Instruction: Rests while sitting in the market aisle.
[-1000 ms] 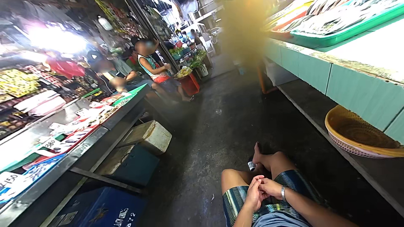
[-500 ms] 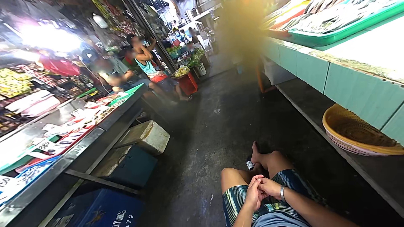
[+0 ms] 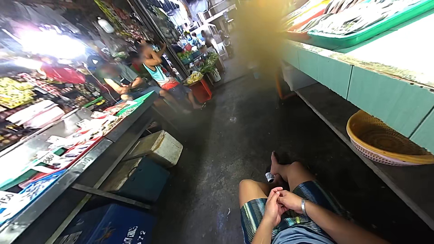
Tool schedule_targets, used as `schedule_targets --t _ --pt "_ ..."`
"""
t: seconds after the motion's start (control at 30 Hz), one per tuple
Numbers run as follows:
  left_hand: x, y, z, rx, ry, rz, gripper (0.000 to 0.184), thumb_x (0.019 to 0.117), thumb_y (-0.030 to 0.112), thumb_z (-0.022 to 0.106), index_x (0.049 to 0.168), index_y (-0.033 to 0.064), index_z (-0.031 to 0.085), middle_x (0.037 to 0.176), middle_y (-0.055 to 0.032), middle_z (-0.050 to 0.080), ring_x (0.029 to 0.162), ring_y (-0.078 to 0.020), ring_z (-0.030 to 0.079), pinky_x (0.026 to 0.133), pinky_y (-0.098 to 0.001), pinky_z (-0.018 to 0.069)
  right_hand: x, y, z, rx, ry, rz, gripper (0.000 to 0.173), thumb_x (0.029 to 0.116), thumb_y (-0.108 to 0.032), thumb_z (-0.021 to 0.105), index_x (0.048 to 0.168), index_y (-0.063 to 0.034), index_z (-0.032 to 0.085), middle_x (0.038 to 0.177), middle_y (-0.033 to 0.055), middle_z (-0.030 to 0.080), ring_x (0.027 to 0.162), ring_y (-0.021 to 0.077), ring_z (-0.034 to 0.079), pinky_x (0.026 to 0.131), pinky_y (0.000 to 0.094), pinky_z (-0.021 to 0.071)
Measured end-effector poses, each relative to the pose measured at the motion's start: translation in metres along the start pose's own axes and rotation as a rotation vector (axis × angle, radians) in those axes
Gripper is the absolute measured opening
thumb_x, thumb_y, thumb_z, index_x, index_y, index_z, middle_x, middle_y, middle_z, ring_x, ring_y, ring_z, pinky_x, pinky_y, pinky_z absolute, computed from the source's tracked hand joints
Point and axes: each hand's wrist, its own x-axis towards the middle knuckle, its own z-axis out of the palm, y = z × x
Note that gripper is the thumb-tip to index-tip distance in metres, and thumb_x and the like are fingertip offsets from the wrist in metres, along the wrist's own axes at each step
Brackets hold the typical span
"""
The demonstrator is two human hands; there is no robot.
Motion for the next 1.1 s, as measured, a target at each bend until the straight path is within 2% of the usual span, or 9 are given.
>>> schedule_targets --t 0.5,0.73,0.87,1.1 --pt "0.0038 -0.0013 -0.0066 0.025 -0.032 -0.019 0.038 0.1129 0.029 0.033 0.143 0.0108 0.047 0.111 -0.0192 0.068 0.093 -0.0303 0.070 0.084 -0.0463 0.0591 0.0011 0.0008 -0.0027 0.022 -0.031 0.004 0.026 0.1085 -0.020 0.049 0.122 -0.0022 0.062 0.094 0.0111 0.072 0.081 0.0185 0.072 0.076 0.0383 0.0607" --pt "0.0005 0.0016 0.0003 0.006 0.002 -0.013 0.037 0.1130 0.028 0.032 0.142 0.0101 0.047 0.109 -0.0186 0.068 0.092 -0.0297 0.070 0.082 -0.0460 0.0590 0.0007 0.0009 -0.0007 0.023 -0.010 -0.011 0.025 0.1078 -0.020 0.050 0.120 -0.0019 0.063 0.091 0.0111 0.070 0.079 0.0190 0.071 0.075 0.0396 0.0603" --pt "0.0033 -0.0007 -0.0036 0.034 -0.015 -0.015 0.038 0.1126 0.029 0.033 0.142 0.0097 0.048 0.110 -0.0184 0.068 0.091 -0.0291 0.070 0.081 -0.0452 0.0590 -0.0013 -0.0015 -0.0015 -0.002 -0.011 0.003 0.027 0.1081 -0.021 0.050 0.123 -0.0018 0.062 0.096 0.0111 0.072 0.083 0.0185 0.071 0.079 0.0392 0.0603" --pt "0.0028 0.0009 0.0011 0.008 0.006 -0.010 0.037 0.1127 0.029 0.033 0.140 0.0103 0.048 0.107 -0.0182 0.068 0.089 -0.0293 0.070 0.080 -0.0453 0.0593 0.0006 -0.0001 -0.0009 0.028 0.007 -0.004 0.025 0.1081 -0.020 0.050 0.122 -0.0019 0.062 0.092 0.0111 0.070 0.079 0.0183 0.071 0.075 0.0381 0.0602"
